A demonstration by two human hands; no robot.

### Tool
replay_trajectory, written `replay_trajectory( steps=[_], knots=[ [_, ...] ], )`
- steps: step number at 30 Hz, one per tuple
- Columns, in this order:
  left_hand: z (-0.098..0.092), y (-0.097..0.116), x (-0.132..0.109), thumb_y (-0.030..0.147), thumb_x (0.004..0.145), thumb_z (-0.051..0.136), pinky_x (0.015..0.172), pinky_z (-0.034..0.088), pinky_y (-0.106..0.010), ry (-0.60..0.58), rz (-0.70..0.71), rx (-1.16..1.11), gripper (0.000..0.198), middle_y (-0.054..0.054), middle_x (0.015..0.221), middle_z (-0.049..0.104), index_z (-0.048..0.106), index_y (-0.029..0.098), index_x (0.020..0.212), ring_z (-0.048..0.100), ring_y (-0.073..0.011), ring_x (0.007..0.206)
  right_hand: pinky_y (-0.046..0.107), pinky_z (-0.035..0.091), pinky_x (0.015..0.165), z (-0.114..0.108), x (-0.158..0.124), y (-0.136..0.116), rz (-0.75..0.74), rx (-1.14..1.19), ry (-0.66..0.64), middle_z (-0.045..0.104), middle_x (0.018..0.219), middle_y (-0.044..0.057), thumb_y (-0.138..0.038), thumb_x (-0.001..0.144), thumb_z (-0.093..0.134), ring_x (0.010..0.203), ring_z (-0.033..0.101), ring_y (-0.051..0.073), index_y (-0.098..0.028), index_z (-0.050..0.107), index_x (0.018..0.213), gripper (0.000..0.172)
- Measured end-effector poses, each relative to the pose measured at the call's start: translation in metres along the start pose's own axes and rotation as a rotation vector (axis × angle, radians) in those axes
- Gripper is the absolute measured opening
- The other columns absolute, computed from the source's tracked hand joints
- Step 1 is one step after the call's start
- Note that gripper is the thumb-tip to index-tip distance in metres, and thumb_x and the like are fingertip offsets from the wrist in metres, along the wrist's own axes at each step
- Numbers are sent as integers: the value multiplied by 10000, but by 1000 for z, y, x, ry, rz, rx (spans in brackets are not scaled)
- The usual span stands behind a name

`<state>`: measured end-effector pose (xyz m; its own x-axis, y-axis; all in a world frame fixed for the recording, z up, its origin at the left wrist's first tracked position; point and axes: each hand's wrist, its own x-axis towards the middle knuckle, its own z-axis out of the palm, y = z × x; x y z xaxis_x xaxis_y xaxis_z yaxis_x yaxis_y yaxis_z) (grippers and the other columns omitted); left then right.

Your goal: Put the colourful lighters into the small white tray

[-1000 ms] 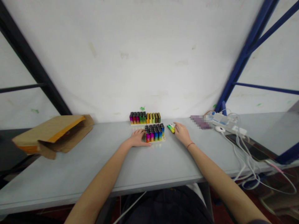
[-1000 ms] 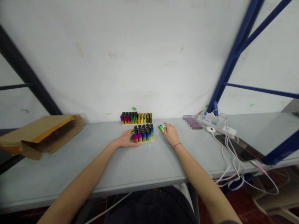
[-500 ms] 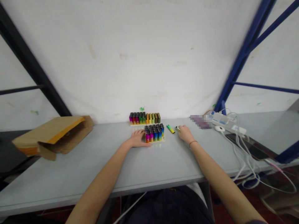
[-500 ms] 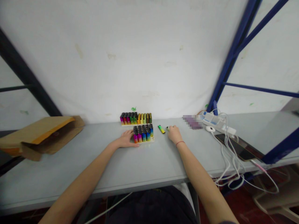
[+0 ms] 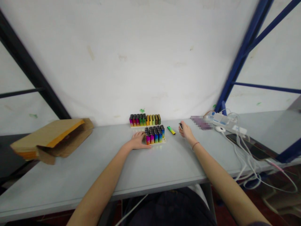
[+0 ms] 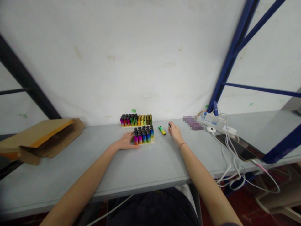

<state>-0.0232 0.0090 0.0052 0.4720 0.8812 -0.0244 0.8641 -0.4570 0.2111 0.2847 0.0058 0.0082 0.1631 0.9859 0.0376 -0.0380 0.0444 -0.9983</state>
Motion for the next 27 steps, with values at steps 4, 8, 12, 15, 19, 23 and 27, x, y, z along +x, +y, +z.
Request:
replay_trajectory(
  steps=[4,8,12,15,19,23,27],
  knots=[
    [0,0,0,804,589,511,1069,228,-448,0,10,7,1040,-155,1429,328,342,148,1379,287,-357,1296,188,103,305,0,-3,-7,96,46,87,210,350,-93,-447,829,321,277,157,56,-223,331,523,379],
    [0,-1,0,803,591,509,1077,220,-425,-5,6,22,1035,-156,1427,327,347,146,1374,288,-347,1298,186,90,301,-1,-4,-12,123,139,91,184,337,-91,-370,831,249,273,120,62,-228,298,517,348],
    [0,-2,1,802,586,515,1077,220,-429,1,4,18,1029,-150,1427,332,355,154,1369,286,-353,1299,185,106,298,0,-5,-12,100,161,149,207,339,-88,-391,829,259,271,143,64,-228,310,531,343],
    [3,-4,2,806,581,518,1076,224,-430,10,12,15,1031,-140,1424,340,347,168,1373,292,-352,1298,187,111,297,1,-4,-11,114,155,194,221,344,-88,-457,835,273,268,164,62,-224,328,535,384],
    [5,-5,3,810,582,515,1074,231,-431,15,11,20,1040,-149,1410,350,348,156,1373,302,-348,1290,189,107,297,2,-4,-9,153,156,183,218,342,-90,-498,838,265,267,164,60,-219,353,535,422],
    [3,-3,2,810,586,512,1069,234,-447,7,7,16,1044,-146,1420,336,336,158,1382,292,-354,1293,199,88,304,0,-5,-9,158,189,106,201,335,-86,-404,835,271,269,133,62,-220,333,512,377],
    [1,-1,1,814,584,509,1069,230,-456,3,9,8,1050,-152,1419,338,348,144,1377,291,-365,1290,213,85,316,-2,-4,-9,91,245,83,196,327,-73,-351,831,238,277,124,69,-226,300,493,365]
  ],
)
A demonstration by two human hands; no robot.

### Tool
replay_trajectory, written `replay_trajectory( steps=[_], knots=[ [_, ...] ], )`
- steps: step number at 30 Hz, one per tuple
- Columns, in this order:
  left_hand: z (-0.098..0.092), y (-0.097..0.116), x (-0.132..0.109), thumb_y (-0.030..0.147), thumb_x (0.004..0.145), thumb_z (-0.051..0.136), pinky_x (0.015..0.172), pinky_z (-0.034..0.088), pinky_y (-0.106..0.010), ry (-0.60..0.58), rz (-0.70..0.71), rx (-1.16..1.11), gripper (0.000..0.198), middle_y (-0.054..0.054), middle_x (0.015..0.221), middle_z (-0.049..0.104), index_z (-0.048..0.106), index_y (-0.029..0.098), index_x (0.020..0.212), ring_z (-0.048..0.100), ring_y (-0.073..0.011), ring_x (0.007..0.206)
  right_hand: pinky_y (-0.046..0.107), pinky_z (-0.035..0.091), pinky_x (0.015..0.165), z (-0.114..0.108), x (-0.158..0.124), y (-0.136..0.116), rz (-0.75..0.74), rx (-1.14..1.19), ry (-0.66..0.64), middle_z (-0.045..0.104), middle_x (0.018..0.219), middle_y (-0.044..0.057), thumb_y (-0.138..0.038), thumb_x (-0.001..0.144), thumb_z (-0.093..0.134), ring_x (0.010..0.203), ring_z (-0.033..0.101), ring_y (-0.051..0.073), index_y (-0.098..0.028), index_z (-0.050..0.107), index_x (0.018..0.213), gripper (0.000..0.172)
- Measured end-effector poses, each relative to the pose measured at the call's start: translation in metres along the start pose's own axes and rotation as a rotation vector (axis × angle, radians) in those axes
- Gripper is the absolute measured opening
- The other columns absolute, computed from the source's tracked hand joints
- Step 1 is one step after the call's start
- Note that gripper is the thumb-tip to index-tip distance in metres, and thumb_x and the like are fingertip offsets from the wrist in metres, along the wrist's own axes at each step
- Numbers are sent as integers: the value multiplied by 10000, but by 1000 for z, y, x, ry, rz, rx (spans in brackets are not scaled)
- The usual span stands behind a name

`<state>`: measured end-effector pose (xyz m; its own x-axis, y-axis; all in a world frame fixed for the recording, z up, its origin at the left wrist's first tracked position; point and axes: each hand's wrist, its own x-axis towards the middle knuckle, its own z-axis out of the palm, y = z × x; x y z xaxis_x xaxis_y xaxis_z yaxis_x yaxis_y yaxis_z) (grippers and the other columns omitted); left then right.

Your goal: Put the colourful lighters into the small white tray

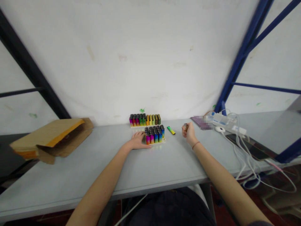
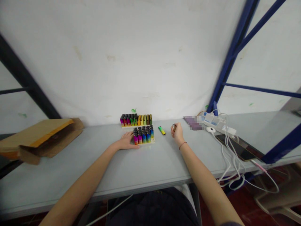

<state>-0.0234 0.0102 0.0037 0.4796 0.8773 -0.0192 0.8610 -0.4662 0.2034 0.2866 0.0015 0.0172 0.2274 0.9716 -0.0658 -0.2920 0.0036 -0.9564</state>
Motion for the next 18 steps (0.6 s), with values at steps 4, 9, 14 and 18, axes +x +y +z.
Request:
replay_trajectory(
  steps=[4,9,14,18],
  knots=[
    [1,0,0,812,585,512,1069,229,-453,3,-3,-1,1059,-159,1419,337,343,133,1380,292,-364,1291,220,116,329,1,1,0,-127,-63,18,220,343,-77,-415,849,251,292,163,75,-225,337,533,378],
    [1,-1,1,802,585,526,1068,237,-442,23,13,-5,1037,-155,1403,361,365,137,1365,314,-356,1280,209,348,467,8,-9,3,-385,-356,-380,444,499,-63,-457,852,450,441,402,86,-195,496,772,278],
    [-3,-3,2,797,549,567,1017,320,-414,52,42,6,1019,-157,1318,453,432,137,1314,415,-347,1200,248,444,668,13,-18,4,-537,-530,-507,618,850,47,-482,809,558,777,557,147,-165,633,852,329],
    [-5,-2,2,789,553,571,1019,320,-412,52,45,12,998,-151,1308,466,439,147,1305,420,-343,1201,288,471,742,13,-17,7,-561,-546,-523,643,970,77,-458,794,594,865,583,179,-163,686,947,344]
  ],
)
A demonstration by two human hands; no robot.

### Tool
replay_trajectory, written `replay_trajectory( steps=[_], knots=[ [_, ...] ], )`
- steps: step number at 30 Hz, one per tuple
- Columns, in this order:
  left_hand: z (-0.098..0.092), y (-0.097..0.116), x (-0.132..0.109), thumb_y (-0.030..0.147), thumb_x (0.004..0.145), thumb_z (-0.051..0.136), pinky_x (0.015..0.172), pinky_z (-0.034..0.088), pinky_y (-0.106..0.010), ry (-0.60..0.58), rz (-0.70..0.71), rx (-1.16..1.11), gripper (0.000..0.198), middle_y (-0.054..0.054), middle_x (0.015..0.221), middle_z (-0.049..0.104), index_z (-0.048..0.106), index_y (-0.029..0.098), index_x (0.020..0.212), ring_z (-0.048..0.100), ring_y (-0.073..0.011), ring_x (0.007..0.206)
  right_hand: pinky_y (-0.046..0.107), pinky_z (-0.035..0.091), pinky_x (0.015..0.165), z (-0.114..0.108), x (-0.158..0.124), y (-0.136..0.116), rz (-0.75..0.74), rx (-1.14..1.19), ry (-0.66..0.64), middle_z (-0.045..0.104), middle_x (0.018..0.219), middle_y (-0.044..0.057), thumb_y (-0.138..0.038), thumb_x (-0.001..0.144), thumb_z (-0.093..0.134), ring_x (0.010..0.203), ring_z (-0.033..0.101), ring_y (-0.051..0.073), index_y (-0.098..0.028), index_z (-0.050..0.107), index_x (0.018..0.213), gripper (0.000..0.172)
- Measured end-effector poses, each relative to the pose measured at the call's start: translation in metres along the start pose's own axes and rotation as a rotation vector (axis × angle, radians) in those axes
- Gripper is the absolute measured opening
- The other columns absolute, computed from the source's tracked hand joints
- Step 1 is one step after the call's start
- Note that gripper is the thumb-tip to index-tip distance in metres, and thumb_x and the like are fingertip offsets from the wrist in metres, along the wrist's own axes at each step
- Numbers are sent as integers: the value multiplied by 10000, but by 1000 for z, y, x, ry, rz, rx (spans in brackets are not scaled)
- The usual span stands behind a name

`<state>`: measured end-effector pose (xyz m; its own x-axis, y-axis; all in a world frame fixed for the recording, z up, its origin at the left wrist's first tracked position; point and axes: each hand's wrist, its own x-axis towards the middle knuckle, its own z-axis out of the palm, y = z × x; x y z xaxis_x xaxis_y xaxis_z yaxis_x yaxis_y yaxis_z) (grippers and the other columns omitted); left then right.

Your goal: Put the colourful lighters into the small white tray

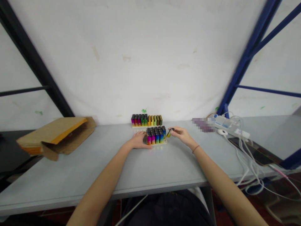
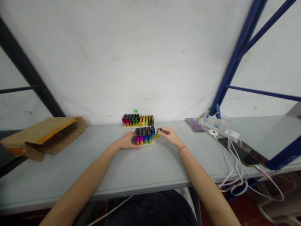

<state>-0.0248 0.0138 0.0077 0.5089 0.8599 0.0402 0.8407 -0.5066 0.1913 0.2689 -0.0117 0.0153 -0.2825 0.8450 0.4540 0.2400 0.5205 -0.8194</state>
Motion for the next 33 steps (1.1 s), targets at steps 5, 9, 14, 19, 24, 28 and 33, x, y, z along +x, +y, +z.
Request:
replay_trajectory(
  steps=[5,9,14,19,24,28,33],
  knots=[
    [0,-3,0,753,552,605,1049,283,-422,-12,-26,-45,1009,-155,1361,419,406,139,1328,376,-348,1247,330,499,781,8,1,9,-7,17,-35,676,959,75,-450,774,618,844,623,195,-170,685,992,361],
    [1,-5,0,727,560,620,1053,287,-402,-3,-25,-88,981,-156,1356,424,425,117,1303,390,-337,1239,315,513,723,16,0,11,-9,-67,-7,680,910,68,-418,789,599,767,637,178,-168,633,1042,357],
    [1,-4,-1,721,561,623,1053,282,-399,3,-37,-99,944,-138,1353,431,437,150,1289,383,-337,1250,274,489,671,27,-4,1,-106,-302,82,652,832,29,-316,834,550,684,602,139,-191,562,1092,287],
    [2,-4,-1,740,564,604,1052,278,-421,4,-35,-91,952,-136,1370,412,425,162,1300,365,-346,1259,261,473,683,31,-3,-7,-199,-411,46,631,914,57,-265,866,482,733,577,140,-209,632,997,207],
    [2,-4,-1,759,575,575,1061,265,-421,-12,-36,-72,949,-134,1378,401,426,163,1298,355,-345,1267,331,465,816,8,1,8,-108,-500,275,634,959,93,-187,880,356,873,587,189,-181,602,1111,338],
    [3,-4,-1,769,571,569,1057,266,-427,-11,-42,-68,950,-132,1382,401,428,171,1295,345,-351,1274,395,369,982,-7,0,29,-64,-731,137,587,1207,105,-239,897,373,1117,511,229,-195,555,1219,372],
    [5,-5,-1,766,580,565,1053,269,-427,-2,-29,-68,945,-139,1389,393,428,162,1294,353,-345,1267,371,383,925,0,-1,36,81,-895,-51,589,1225,101,-306,924,381,1129,510,243,-233,555,1213,345]
  ],
)
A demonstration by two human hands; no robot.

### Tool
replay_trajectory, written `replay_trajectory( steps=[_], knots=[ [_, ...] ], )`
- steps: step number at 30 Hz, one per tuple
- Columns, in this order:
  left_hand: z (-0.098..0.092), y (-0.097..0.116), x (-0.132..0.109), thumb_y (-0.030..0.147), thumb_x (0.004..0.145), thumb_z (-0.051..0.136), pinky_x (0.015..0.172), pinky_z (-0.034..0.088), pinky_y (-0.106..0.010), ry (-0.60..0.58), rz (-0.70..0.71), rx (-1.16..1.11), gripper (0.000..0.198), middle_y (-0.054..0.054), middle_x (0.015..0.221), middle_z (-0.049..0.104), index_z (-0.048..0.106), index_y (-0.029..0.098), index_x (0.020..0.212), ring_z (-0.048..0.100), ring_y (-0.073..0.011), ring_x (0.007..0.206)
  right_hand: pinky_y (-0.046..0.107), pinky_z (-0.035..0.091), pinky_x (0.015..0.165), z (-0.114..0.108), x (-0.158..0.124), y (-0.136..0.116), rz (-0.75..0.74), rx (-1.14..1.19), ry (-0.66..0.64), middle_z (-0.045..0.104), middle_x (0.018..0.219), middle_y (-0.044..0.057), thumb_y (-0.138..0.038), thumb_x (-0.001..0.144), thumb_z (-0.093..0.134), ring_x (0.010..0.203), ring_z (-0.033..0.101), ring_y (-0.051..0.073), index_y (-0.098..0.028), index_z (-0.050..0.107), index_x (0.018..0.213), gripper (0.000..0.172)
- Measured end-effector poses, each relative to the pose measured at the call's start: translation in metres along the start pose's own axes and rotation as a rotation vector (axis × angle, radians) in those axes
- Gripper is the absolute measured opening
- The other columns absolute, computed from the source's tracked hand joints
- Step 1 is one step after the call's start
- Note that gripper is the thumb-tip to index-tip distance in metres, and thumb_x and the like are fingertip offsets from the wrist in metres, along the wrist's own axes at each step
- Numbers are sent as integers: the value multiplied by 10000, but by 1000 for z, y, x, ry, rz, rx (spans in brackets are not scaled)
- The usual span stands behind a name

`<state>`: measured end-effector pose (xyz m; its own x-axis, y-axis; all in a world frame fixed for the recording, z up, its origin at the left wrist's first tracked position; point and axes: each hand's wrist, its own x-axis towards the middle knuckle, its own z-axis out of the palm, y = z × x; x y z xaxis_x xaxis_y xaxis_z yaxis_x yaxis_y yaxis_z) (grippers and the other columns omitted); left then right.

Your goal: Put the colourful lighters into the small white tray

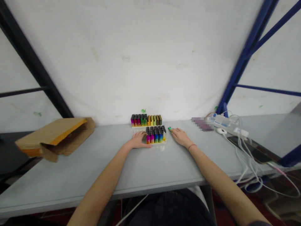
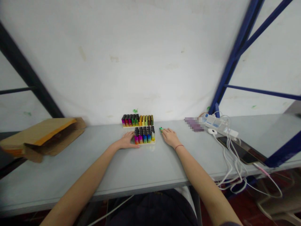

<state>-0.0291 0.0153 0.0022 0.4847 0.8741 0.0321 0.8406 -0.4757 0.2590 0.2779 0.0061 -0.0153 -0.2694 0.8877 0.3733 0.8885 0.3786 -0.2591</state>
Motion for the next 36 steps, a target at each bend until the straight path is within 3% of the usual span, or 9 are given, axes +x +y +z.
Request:
replay_trajectory(
  steps=[5,10,12,15,18,24,27,31,36],
  knots=[
    [0,1,0,761,584,567,1052,274,-426,4,-1,9,952,-142,1383,397,419,158,1306,360,-347,1262,302,417,769,-4,2,-2,55,-84,-97,666,923,145,-179,878,428,871,602,227,-150,606,1030,235],
    [1,-1,1,779,583,549,1048,278,-422,2,4,24,966,-144,1377,402,418,154,1306,360,-348,1263,312,389,865,-5,2,4,19,7,20,592,1058,193,-8,752,427,987,541,230,-71,543,1116,387],
    [2,-2,1,789,582,541,1047,278,-425,4,5,27,969,-146,1377,403,419,155,1304,360,-346,1263,311,397,843,-6,1,4,46,116,44,593,1017,172,-57,770,424,933,543,220,-85,552,1062,319],
    [3,-3,1,790,586,538,1049,273,-425,9,8,29,955,-144,1376,404,428,161,1297,359,-342,1263,283,412,691,-11,1,0,149,367,50,599,793,54,-169,801,424,718,535,179,-151,528,1016,240],
    [3,-4,2,788,582,544,1049,273,-421,10,10,26,955,-142,1368,413,432,163,1295,365,-339,1258,223,360,530,-15,3,-7,245,683,90,498,617,-43,-317,810,451,535,446,121,-200,504,935,179],
    [4,-5,2,791,590,536,1053,266,-429,0,8,25,943,-141,1393,385,434,172,1294,347,-338,1270,189,158,343,-18,5,-14,428,1185,-100,326,475,-81,-616,807,317,346,248,65,-206,415,668,444],
    [4,-4,1,788,594,537,1050,269,-433,6,16,30,944,-150,1388,389,435,159,1291,354,-339,1264,194,144,329,-19,4,-16,487,1248,-104,280,428,-88,-561,817,299,315,209,64,-216,375,617,406],
    [3,-3,1,774,597,548,1049,274,-422,11,16,28,935,-141,1388,397,428,165,1296,361,-334,1263,213,120,320,-19,5,-18,594,1237,14,198,372,-84,-429,825,235,301,135,73,-234,309,544,351],
    [3,-4,1,768,600,552,1063,256,-416,1,13,32,917,-128,1396,391,430,183,1295,344,-331,1278,231,121,324,-15,7,-16,549,1178,161,216,345,-61,-443,803,253,304,153,83,-248,284,502,360]
  ],
)
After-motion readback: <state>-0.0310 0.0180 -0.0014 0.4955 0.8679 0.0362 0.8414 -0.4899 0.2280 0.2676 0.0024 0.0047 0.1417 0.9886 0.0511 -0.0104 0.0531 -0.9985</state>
